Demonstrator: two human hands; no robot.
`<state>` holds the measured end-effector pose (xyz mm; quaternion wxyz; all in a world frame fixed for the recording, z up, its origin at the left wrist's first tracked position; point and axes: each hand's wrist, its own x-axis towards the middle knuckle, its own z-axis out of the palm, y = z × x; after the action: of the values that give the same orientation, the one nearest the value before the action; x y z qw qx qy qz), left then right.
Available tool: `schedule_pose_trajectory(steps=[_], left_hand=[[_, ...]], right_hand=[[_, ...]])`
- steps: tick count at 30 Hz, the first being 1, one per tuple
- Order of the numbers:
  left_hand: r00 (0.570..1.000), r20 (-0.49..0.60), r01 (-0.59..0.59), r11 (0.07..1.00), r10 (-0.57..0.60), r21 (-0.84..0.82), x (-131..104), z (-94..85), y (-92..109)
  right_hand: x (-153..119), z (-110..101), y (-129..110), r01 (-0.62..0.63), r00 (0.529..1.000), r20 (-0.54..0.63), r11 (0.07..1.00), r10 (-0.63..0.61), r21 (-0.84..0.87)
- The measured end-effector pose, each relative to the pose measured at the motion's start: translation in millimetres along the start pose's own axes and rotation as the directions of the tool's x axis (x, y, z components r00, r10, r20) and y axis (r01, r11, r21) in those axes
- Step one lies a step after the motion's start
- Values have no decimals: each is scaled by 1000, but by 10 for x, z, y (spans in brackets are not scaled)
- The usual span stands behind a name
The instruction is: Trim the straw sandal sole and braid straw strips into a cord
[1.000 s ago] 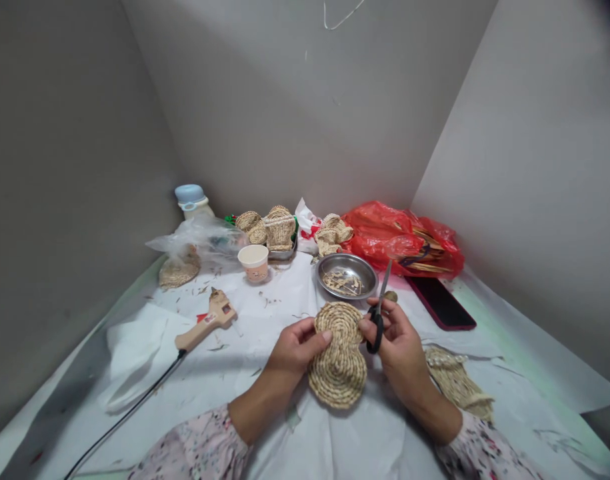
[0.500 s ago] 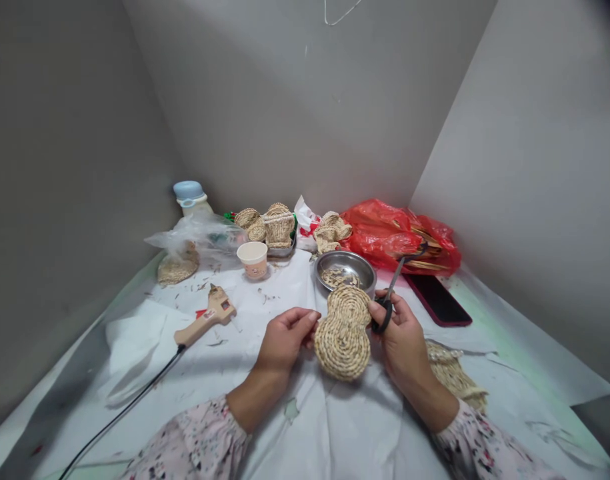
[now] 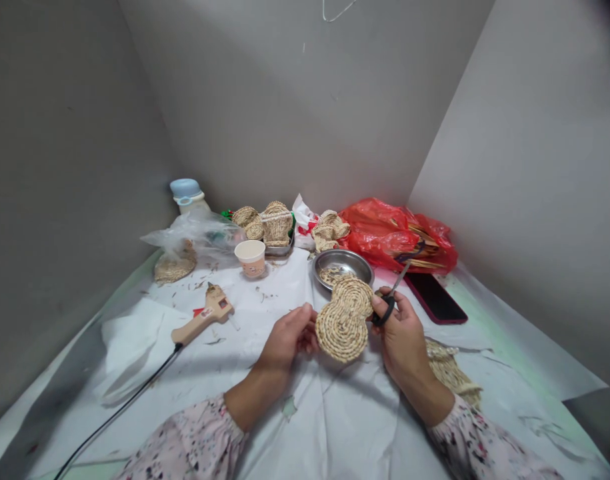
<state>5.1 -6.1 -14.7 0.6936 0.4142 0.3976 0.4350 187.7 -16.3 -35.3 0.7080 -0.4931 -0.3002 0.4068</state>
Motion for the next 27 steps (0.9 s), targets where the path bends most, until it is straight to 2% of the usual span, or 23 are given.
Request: schedule_pose_trajectory(steps=[3,6,14,21,27], left_hand=[[997,80,0,999,-4,52,-35,18,3],[994,106,36,999,-39,34,-33,0,-6],[992,65,121,974,-110,-191,37,-42,28],[984,-37,149,925,-172,-350,80,-91,15],[985,-44,136,904,-168,-405,91,-90,29]], right_hand=[[-1,5,5,2,1000,-5,1000,-2,-15],[-15,13,-5,-7,1000,26,999,8,-41],[-64,31,-47,36,994,108,986,-19,-161],[-102,48,-81,43,995,97,982,-25,-186],[-132,35,-98,133,991,18,978,-132,-160]])
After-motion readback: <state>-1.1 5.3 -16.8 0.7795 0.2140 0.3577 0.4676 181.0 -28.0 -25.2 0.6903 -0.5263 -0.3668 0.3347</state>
